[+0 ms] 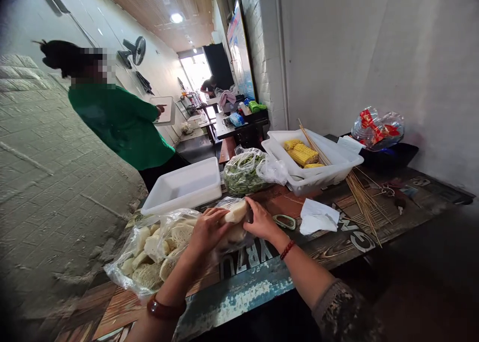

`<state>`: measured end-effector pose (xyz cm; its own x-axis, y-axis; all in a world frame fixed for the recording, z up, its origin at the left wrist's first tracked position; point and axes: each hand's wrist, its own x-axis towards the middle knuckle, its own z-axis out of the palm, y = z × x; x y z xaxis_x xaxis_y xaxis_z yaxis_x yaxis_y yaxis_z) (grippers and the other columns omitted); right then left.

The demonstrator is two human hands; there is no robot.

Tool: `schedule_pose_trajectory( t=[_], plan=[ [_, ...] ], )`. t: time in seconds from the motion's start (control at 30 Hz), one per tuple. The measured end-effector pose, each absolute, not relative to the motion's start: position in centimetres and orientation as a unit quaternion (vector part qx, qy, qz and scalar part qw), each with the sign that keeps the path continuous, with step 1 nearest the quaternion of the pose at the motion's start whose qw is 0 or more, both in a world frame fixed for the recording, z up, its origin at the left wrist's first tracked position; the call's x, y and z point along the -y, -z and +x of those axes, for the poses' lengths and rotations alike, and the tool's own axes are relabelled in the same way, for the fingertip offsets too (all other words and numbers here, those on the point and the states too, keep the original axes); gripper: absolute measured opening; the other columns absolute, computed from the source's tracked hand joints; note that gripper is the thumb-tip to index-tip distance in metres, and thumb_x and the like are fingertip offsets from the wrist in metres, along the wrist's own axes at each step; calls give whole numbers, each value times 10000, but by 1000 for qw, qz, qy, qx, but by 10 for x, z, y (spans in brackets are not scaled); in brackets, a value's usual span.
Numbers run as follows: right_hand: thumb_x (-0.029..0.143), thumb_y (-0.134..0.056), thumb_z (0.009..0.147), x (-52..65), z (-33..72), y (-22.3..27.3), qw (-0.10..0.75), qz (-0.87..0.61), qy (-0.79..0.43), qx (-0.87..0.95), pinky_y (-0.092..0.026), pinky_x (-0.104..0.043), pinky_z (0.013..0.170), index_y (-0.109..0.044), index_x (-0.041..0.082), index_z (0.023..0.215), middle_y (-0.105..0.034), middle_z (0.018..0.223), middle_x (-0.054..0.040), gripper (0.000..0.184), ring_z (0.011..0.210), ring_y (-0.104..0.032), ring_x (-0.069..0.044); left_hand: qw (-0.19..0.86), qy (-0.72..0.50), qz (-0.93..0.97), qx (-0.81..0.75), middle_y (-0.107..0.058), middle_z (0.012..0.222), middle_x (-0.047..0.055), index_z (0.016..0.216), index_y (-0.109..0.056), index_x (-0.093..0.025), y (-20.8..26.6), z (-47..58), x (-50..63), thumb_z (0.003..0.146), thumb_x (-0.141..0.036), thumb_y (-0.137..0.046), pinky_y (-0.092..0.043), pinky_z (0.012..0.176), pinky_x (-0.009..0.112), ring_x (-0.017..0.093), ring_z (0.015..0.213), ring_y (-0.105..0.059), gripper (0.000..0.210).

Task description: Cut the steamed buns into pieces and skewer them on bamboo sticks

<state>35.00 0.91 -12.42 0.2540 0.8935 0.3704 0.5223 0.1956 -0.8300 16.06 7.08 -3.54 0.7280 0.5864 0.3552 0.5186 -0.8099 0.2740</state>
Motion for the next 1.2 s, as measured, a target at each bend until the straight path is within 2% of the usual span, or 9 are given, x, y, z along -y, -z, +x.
schedule_pose_trajectory(
  t=[0.1,0.23,0.3,0.5,0.73,0.87,1.0,1.1,1.2],
  plan=[
    [92,-606,685,-10,350,126,515,-614,-172,573,-445,-469,1095,-531,212,1379,-624,1356,-118,708,1251,-583,-273,86,-194,939,-271,-705,1136,64,1088,-679,-226,31,157,-65,789,-225,-722,-478,960,410,259,1074,-606,302],
    [107,-563,707,-10,347,128,525,-608,-156,575,-481,-486,1053,-587,191,1313,-667,1277,-128,612,1198,-619,-281,22,-125,948,-291,-623,1298,104,1241,-610,-241,31,160,-47,594,-378,-868,-436,1019,503,340,1167,-556,710],
    [129,-553,720,-9,347,129,529,-601,-149,581,-492,-503,1035,-589,182,1312,-672,1260,-135,595,1179,-629,-288,12,-116,943,-313,-608,1328,102,1284,-588,-250,34,163,-43,578,-395,-878,-442,1013,500,344,1185,-550,777],
    [158,-563,701,-7,349,131,536,-580,-140,597,-508,-474,1026,-617,193,1299,-693,1232,-111,602,1145,-651,-278,53,-143,939,-307,-663,1259,65,1265,-647,-265,31,155,-49,668,-358,-850,-484,978,443,293,1126,-586,637],
    [98,-484,691,-10,351,135,541,-594,-140,579,-521,-473,1000,-677,149,1211,-725,1197,-133,558,1098,-676,-273,186,-216,911,-299,-729,1200,69,1156,-724,-206,29,148,-55,755,-143,-716,-483,1028,400,251,1138,-618,406],
    [46,-475,668,-11,353,136,539,-614,-151,556,-536,-431,968,-711,185,1131,-754,1121,-88,538,1038,-692,-245,333,-270,846,-317,-752,1119,91,1102,-752,-170,29,141,-59,772,-271,-710,-502,972,401,276,1070,-647,348],
    [24,-486,669,-11,355,129,551,-617,-141,543,-547,-415,933,-722,200,1081,-757,1071,-76,506,998,-694,-240,503,-301,720,-372,-770,1007,111,1106,-738,-104,26,131,-60,747,-455,-737,-548,772,341,275,896,-685,502],
    [86,-537,731,-7,358,113,574,-603,-105,544,-552,-421,909,-677,190,1168,-726,1103,-101,471,1004,-674,-248,541,-315,684,-374,-767,1051,122,1170,-716,-109,26,129,-57,720,-481,-773,-549,752,324,278,901,-693,587],
    [208,-612,794,1,360,95,585,-572,-70,571,-516,-430,985,-561,206,1352,-646,1296,-118,561,1170,-608,-258,525,-324,692,-374,-757,1094,134,1179,-715,-120,27,131,-55,736,-477,-764,-563,786,361,299,947,-694,571]
  ],
)
